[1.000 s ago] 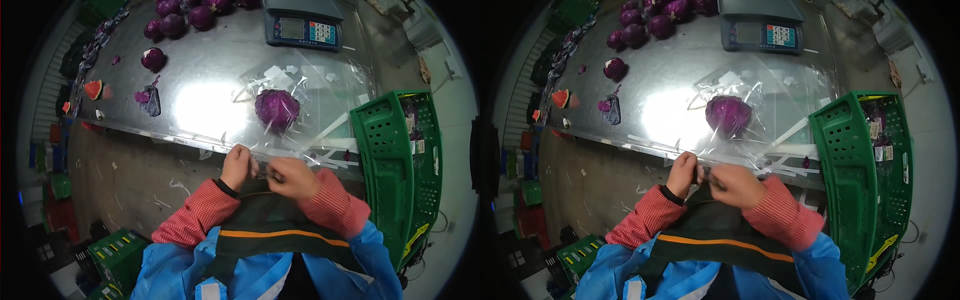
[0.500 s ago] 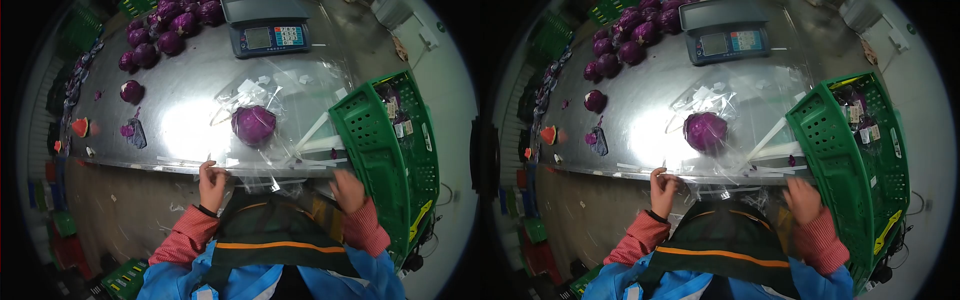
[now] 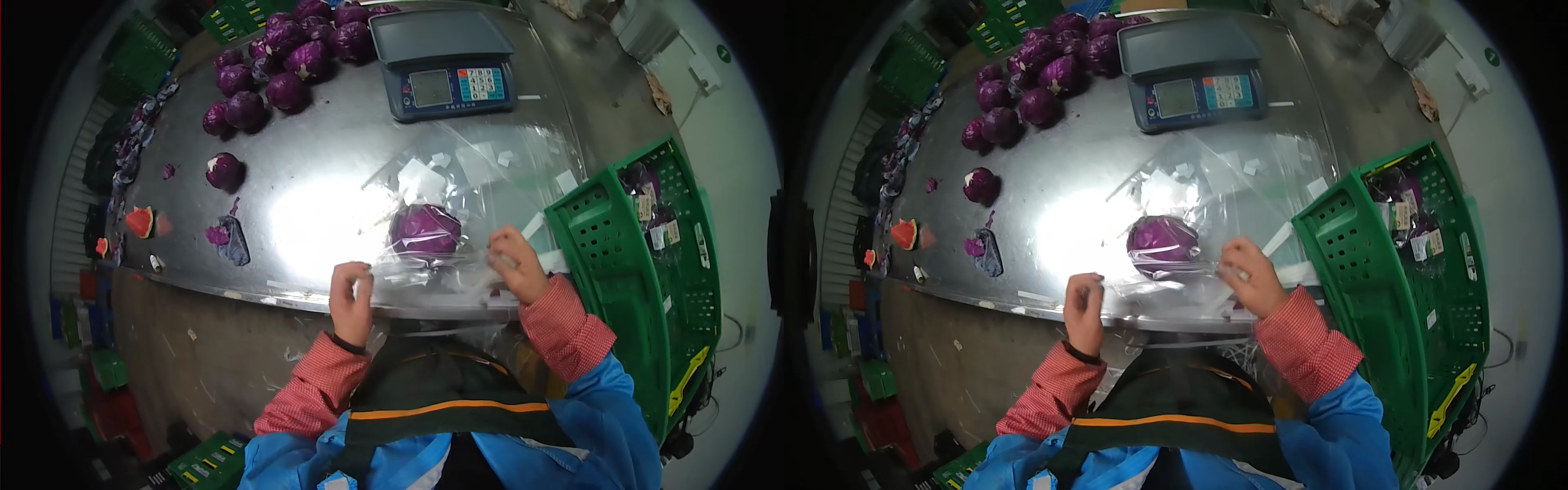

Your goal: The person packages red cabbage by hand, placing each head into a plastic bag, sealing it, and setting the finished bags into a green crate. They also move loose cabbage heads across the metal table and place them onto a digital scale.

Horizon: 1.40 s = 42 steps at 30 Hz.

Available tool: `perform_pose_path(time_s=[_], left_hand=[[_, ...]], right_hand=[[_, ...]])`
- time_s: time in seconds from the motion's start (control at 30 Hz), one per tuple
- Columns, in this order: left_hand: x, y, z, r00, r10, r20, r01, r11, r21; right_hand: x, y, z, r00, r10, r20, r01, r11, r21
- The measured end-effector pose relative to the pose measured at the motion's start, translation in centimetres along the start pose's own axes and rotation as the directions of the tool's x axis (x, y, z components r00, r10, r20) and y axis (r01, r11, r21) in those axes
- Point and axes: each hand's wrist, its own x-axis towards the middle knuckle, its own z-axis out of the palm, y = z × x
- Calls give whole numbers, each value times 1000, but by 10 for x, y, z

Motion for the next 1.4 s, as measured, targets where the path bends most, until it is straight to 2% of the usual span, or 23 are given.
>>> perform_pose_path(time_s=[0.07,0.1,0.2,0.3,0.4,0.5,0.57,0.6,0.7,0.73,0.8,0.87,0.97,1.03,1.1,1.17,1.2,1.23,1.27,1.3,1.33,1.37,1.4], left_hand=[[40,20,8,996,-67,-52,64,996,-66],[61,21,12,994,-78,-71,64,982,-179],[99,15,22,945,-318,-82,243,845,-477],[91,-11,21,806,-584,-99,518,776,-359],[77,-77,12,893,-441,-86,447,893,61],[67,-76,19,952,-279,127,162,811,563],[66,-72,25,959,-206,197,60,822,567],[70,-81,27,962,-133,238,-15,847,532],[75,-80,28,906,-332,261,247,918,311],[80,-87,31,865,-416,282,373,907,195],[92,-44,38,792,-494,358,494,864,98],[106,5,60,789,-454,413,481,876,43],[132,89,110,774,-320,546,292,946,142],[138,134,159,685,-187,704,220,974,45],[135,172,218,521,-93,848,195,981,-12],[119,193,284,484,-9,875,86,996,-37],[111,191,324,435,174,884,-57,985,-166],[102,197,357,397,98,913,-29,995,-94],[89,210,385,303,-110,947,211,976,46],[77,206,413,151,-157,976,322,941,102],[65,202,440,-6,-200,980,409,894,185],[53,185,473,-32,-228,973,393,892,222],[33,161,511,6,-244,970,302,925,230]], right_hand=[[34,9,-6,996,24,-86,-4,975,221],[53,-2,-6,963,246,-109,-166,863,478],[84,1,-3,887,451,-100,-209,584,785],[59,25,18,721,689,-81,-395,503,769],[28,36,35,577,816,-37,-628,472,619],[8,50,66,792,508,-338,-550,835,-35],[15,39,71,807,518,-284,-581,783,-223],[18,43,73,756,580,-302,-636,761,-129],[24,45,82,648,720,-249,-623,689,370],[24,41,81,717,627,-306,-590,778,213],[20,26,75,782,424,-456,-361,906,222],[15,-27,32,743,562,-363,-535,825,182],[-9,-73,-28,808,315,-497,-240,948,212],[-29,-117,-95,871,198,-449,-228,974,-14],[-56,-132,-145,826,112,-553,-188,979,-82],[-80,-136,-191,718,184,-671,-277,960,-33],[-93,-129,-217,689,303,-659,-195,952,234],[-110,-119,-247,617,448,-647,-315,894,319],[-122,-104,-276,601,527,-601,-340,849,405],[-138,-90,-301,530,700,-478,-399,704,588],[-150,-72,-313,487,709,-510,-376,697,611],[-165,-35,-329,455,801,-389,-334,558,759],[-175,18,-338,607,707,-362,-146,547,824]])
